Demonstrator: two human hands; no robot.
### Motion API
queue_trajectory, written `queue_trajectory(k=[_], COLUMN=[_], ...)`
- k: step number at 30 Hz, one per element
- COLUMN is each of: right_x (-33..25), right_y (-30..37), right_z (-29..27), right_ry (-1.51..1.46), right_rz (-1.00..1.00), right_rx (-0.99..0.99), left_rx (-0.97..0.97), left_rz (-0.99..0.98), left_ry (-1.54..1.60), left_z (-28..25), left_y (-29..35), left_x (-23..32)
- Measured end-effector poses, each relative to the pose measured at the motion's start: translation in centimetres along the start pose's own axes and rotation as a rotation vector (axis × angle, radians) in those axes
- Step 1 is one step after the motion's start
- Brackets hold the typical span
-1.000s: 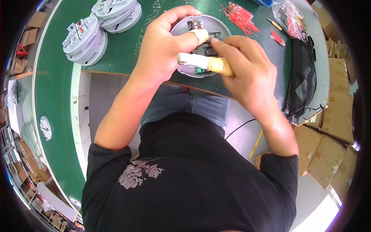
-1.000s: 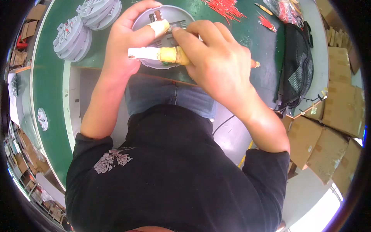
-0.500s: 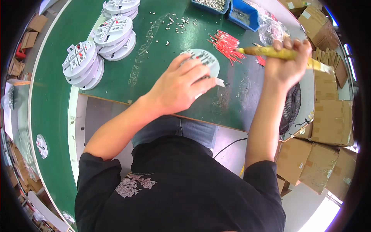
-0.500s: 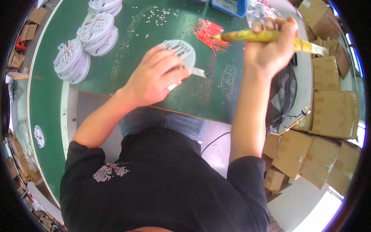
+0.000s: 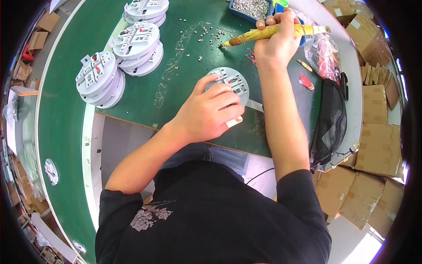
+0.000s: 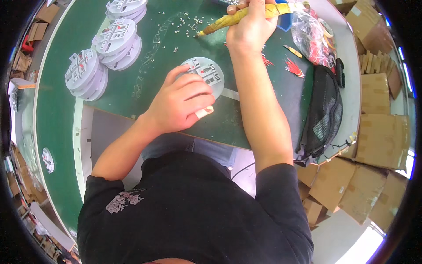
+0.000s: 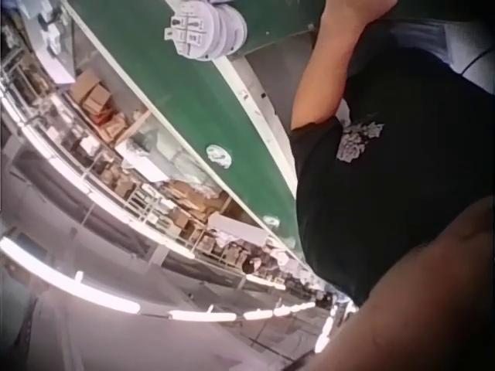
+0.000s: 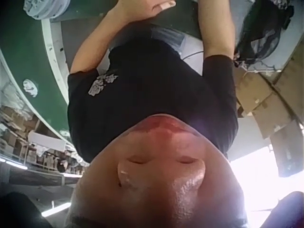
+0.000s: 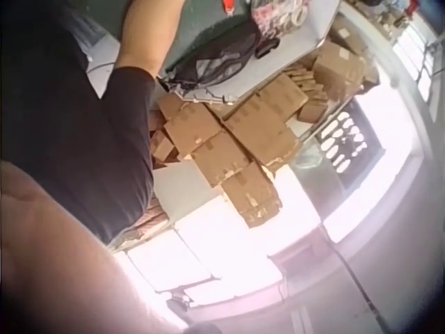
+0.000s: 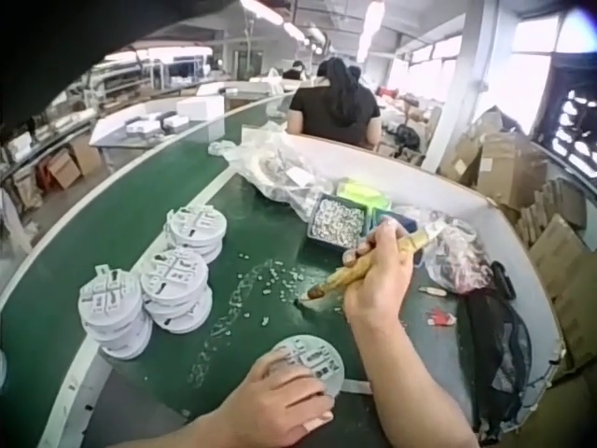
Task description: Assembling electronic components by soldering or gluing parts onto a circular base plate at a workbench.
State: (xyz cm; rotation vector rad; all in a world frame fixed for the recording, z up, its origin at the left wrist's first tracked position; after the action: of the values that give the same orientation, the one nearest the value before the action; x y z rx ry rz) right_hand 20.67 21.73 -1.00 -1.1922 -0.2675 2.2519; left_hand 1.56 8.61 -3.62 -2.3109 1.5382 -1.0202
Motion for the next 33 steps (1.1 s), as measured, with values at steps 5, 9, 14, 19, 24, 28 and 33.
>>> queue_trajectory(k=[5, 9, 14, 19, 24, 28, 33], right_x=[-3.3, -7.6, -10.3, -10.6, -11.1, -11.6, -11.4], right_y=[0.9, 2.3, 4.3, 5.4, 6.2, 6.9, 8.6], right_z=[0.7, 1.5, 3.0, 3.0, 2.9, 3.2, 3.8], right_ry=[-0.089, -0.165, -0.274, -0.274, -0.215, -0.159, -0.083], right_rz=[-0.013, -0.009, 0.031, 0.048, 0.021, -0.01, -0.052], right_rx=[-0.056, -0.163, -0.235, -0.25, -0.271, -0.302, -0.363], left_rx=[0.278, 0.392, 0.343, 0.282, 0.291, 0.279, 0.291], left_rz=[-0.168, -0.31, -0.323, -0.323, -0.244, -0.149, -0.116], left_ry=[0.24, 0.296, 0.418, 0.418, 0.289, 0.073, -0.047], left_z=[-2.5, -4.0, -3.3, -3.2, -3.4, -3.4, -2.3], left_y=[0.3, -1.1, -1.4, -0.8, -0.5, -0.9, -0.7], left_x=[-2.8, -3.8, -3.6, -2.6, -2.1, -1.1, -1.0])
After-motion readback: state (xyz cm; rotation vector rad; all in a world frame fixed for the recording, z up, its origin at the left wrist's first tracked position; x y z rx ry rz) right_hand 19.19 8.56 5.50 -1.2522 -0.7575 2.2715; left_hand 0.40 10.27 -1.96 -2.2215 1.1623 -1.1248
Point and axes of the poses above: each hand's wrist, its own y-axis away from the middle knuckle, its own z-axis out of the palm, x = y × z, the point moved 6 cm from there along -y, towards the middle knuckle, and after that the axes turned 10 degrees about -x, right-handed, at the moved point
